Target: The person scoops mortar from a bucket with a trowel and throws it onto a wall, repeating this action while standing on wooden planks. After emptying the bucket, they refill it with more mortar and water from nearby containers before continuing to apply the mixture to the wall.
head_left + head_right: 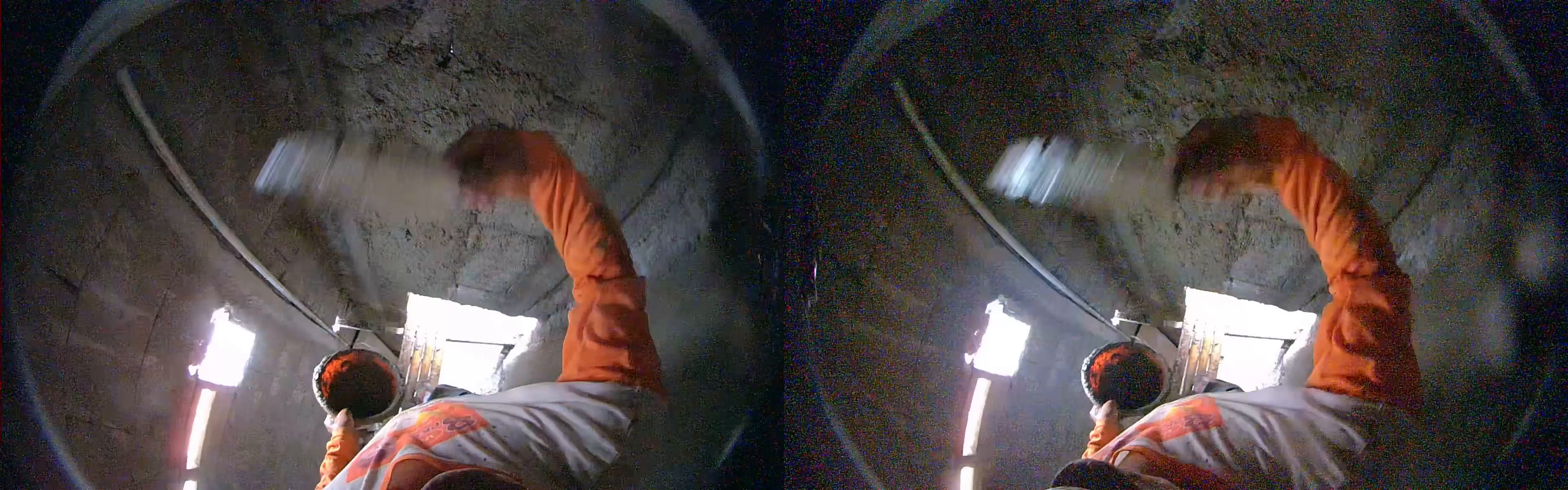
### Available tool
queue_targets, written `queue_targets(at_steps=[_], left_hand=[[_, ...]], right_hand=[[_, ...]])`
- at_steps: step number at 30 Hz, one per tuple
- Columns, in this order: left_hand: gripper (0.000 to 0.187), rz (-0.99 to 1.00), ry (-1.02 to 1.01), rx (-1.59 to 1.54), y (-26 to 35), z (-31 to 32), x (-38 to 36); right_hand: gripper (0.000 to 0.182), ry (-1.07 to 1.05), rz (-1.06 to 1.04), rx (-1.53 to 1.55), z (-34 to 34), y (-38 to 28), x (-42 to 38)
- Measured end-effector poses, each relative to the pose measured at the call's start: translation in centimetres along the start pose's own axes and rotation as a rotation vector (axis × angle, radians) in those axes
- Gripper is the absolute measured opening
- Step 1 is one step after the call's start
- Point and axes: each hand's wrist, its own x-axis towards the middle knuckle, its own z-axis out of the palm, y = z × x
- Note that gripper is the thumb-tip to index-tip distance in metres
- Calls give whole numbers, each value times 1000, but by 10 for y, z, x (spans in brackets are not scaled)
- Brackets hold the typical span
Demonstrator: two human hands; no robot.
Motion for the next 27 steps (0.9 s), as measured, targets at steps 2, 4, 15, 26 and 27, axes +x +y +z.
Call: queue_targets(at_steps=[2,4,15,26,27], left_hand=[[19,76,19,34,-35,-19,26],[18,152,-109,-167,-12,2,8],[18,202,-389,-311,24,34,-2],[13,463,-335,268,17,49,21],[14,235,-459,-100,53,47,-20]], right_hand=[[7,693,250,215,-21,69,-30],[8,1349,158,598,-51,100,-74],[27,-6,100,-295,289,203,10],[20,-195,99,-126,379,163,-14],[21,-150,68,-150,361,160,-19]])
